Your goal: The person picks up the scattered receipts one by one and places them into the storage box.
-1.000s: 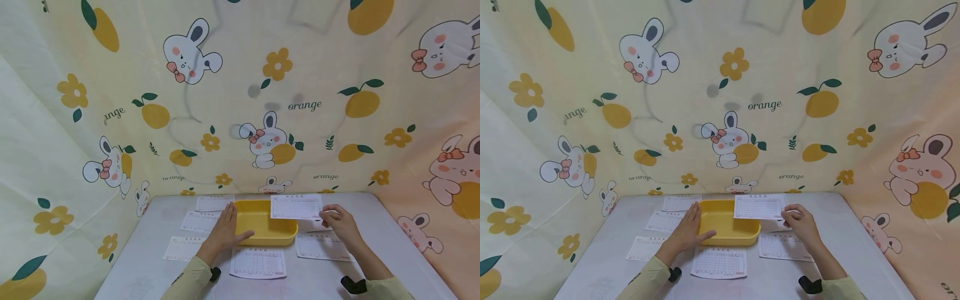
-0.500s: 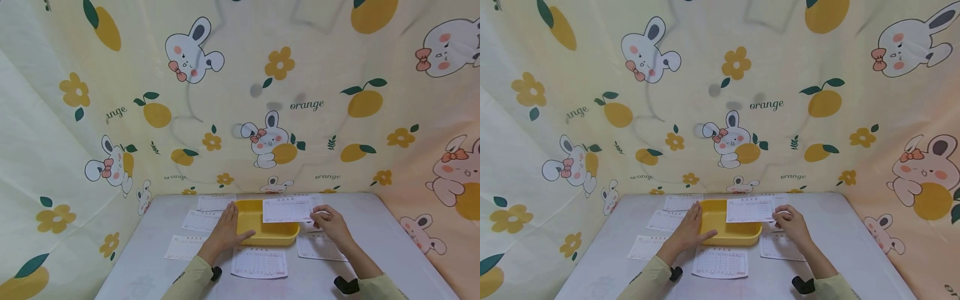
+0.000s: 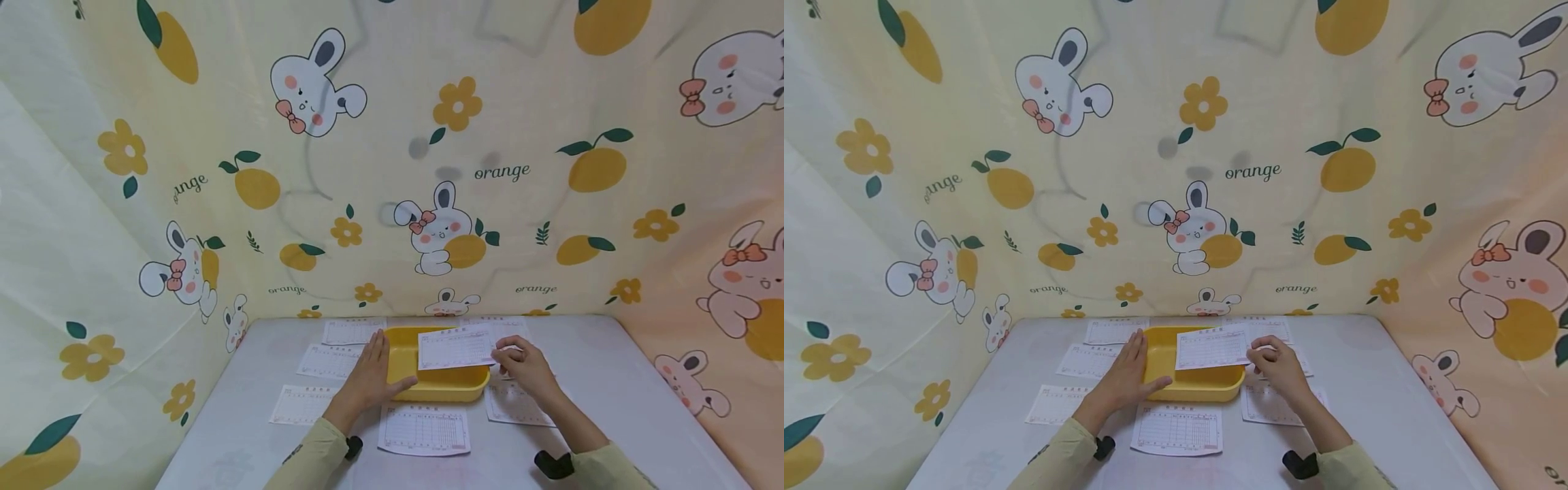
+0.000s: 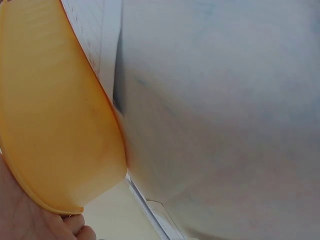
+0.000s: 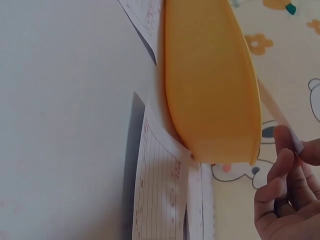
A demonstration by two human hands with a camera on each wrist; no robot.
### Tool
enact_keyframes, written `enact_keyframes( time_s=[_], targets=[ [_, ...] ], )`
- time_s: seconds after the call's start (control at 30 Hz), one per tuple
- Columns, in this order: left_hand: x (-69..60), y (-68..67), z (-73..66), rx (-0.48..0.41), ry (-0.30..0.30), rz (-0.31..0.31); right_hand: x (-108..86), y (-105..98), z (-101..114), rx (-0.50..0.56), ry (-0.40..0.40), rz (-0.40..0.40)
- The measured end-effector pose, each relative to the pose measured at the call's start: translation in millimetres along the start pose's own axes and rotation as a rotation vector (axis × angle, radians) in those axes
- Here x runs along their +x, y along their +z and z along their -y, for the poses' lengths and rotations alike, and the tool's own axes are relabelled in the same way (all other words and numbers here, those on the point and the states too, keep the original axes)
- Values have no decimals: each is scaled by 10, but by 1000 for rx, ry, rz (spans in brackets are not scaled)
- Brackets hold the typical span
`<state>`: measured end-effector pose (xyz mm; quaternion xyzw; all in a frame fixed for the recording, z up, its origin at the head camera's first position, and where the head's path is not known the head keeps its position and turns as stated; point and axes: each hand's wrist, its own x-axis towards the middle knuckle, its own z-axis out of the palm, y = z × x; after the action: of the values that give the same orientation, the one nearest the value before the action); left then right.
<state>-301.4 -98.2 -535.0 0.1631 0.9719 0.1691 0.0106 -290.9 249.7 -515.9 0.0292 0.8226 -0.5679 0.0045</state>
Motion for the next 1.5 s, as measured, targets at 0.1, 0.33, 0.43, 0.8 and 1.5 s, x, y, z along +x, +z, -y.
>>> enact_keyframes(
  time_s=[0.1, 0.33, 0.43, 0.8, 1.5],
  targets=[
    [3, 3, 7, 2, 4, -2, 16, 42, -1, 3, -11, 5],
    [18, 15, 24, 15, 5, 1, 31, 115, -6, -10, -59, 29],
    [20, 19, 26, 15, 6, 5, 30, 140, 1, -1, -71, 35],
    [45, 47, 27, 27, -10, 6, 61, 232, 15, -68, -68, 52],
    [20, 25, 14, 26, -9, 16, 72, 252, -8, -234, -178, 1]
  ],
)
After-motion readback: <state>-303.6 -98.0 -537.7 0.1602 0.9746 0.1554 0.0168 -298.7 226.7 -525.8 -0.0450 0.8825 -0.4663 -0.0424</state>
